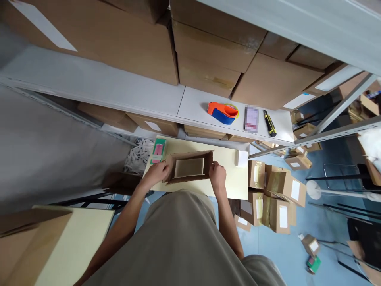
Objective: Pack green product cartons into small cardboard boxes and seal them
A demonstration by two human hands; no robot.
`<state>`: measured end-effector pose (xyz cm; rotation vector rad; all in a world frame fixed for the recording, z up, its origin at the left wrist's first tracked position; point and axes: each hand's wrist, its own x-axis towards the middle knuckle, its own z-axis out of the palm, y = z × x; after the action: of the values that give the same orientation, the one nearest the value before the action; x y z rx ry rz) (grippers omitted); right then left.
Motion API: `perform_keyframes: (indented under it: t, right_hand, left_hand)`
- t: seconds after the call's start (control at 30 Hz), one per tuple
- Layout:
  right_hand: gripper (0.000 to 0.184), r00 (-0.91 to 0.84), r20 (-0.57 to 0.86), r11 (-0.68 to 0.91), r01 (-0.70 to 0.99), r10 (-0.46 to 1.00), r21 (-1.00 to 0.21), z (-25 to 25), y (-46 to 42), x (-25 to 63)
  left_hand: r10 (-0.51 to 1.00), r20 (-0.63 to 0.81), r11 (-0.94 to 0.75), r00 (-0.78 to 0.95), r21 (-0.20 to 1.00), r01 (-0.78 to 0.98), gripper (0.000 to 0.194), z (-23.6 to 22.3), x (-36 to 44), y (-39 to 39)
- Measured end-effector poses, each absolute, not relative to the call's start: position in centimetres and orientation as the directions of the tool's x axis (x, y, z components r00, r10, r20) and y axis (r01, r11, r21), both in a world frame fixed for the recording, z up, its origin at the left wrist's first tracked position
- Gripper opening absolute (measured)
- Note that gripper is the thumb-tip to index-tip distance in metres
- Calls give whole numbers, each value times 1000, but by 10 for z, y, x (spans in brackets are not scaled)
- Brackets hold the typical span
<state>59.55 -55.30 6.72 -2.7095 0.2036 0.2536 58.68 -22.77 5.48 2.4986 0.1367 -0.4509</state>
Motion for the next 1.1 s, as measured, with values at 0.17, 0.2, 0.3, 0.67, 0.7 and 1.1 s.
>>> perform_keyframes:
  t: [0.17,0.2,0.3,0.67,0.7,1.1]
  right_hand:
    - [38,975,-190,-857,-195,-117,-476,61,-570,587]
    - [40,970,-213,-850,-209,-117,-484,59,-571,588]
    - [48,963,-260,-826,-201,-69,-527,59,-571,593]
    - [92,874,-263,-664,86,408,-743,56,-590,582]
    - [95,858,-273,-652,91,435,-753,53,-595,582]
    - [67,967,-229,-730,-79,109,-679,25,-585,602]
  left_hand:
    - [39,-379,-870,925,443,218,25,67,604,-246]
    - [48,-393,-874,918,428,229,27,70,605,-251]
    - [58,-381,-845,923,474,249,35,74,602,-264]
    - [-168,-339,-681,926,719,140,95,47,555,-262]
    - [-159,-333,-683,930,717,140,90,45,555,-260]
    - [83,-243,-767,967,604,217,88,43,582,-263]
